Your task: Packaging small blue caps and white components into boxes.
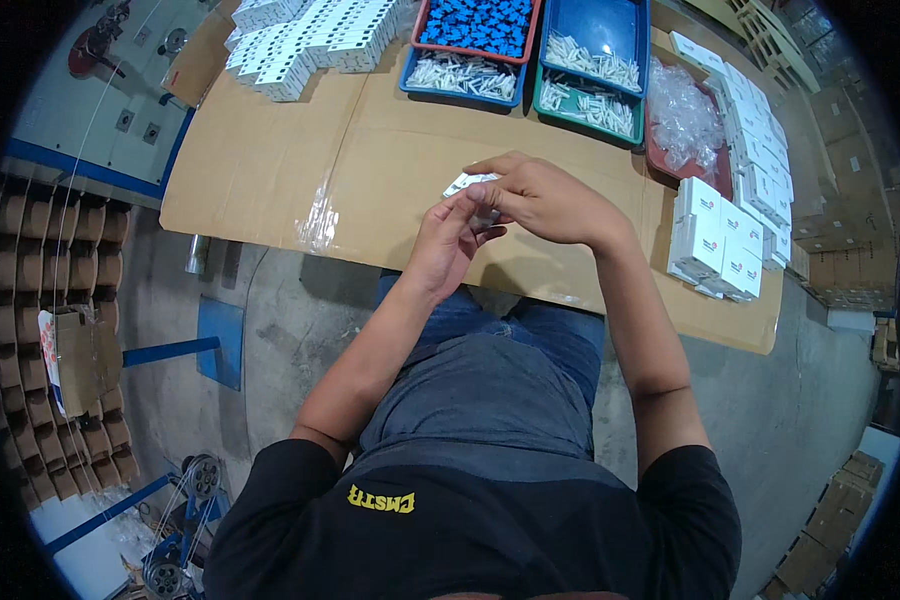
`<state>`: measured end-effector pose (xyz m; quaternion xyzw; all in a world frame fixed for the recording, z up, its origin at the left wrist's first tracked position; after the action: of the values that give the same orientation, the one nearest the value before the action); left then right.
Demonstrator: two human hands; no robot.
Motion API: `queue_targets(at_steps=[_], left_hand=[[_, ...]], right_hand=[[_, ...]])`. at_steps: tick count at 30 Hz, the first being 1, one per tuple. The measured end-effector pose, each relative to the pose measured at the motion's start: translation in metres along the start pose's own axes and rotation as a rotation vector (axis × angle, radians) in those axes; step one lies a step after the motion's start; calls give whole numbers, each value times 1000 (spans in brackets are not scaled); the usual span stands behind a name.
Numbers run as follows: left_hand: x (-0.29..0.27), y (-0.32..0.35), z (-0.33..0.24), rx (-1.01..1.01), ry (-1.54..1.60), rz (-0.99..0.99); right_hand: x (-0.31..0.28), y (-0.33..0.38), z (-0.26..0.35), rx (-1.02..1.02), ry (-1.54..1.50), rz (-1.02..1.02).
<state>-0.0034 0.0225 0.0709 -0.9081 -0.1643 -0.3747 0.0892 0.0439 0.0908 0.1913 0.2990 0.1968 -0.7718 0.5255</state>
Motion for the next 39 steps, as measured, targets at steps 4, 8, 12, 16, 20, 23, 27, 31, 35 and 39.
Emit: queue_targets(at_steps=[4,8,12,16,20,23,27,31,35,39], left_hand=[[2,0,2,-42,30,-9],[0,2,6,-46,12,29],[1,1,5,-34,6,-12],[-2,1,13,-96,32,-14],[-5,-2,14,-135,52,-65],[-36,0,25,-182,-23,-163],[-50,11,35,-216,-82,-216],[-48,19,37,-264,-93,-177],[-43,19,35,-257,-90,-167],[-41,19,36,-255,-125,-165]], right_hand=[[2,-2,-7,132,-150,92],[10,-7,-8,184,-115,155],[30,-7,-22,273,-193,282],[16,-9,-28,213,-264,173],[0,-11,-31,176,-269,73],[-4,-15,-63,256,-323,-23],[-32,-16,-164,356,-148,-251],[-95,-7,-266,477,132,-540],[-146,6,-339,696,324,-710],[-152,-11,-358,755,471,-572]])
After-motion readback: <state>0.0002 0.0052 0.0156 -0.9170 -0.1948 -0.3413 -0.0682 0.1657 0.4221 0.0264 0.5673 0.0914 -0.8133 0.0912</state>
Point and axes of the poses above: each hand's wrist, its own y-axis away from the middle knuckle, its own x-axis out of the palm, z = x × y, the point moved 10 cm from there along -y, towards the middle knuckle, and after that the axes turned 11 degrees about x, right-handed, at the moved point
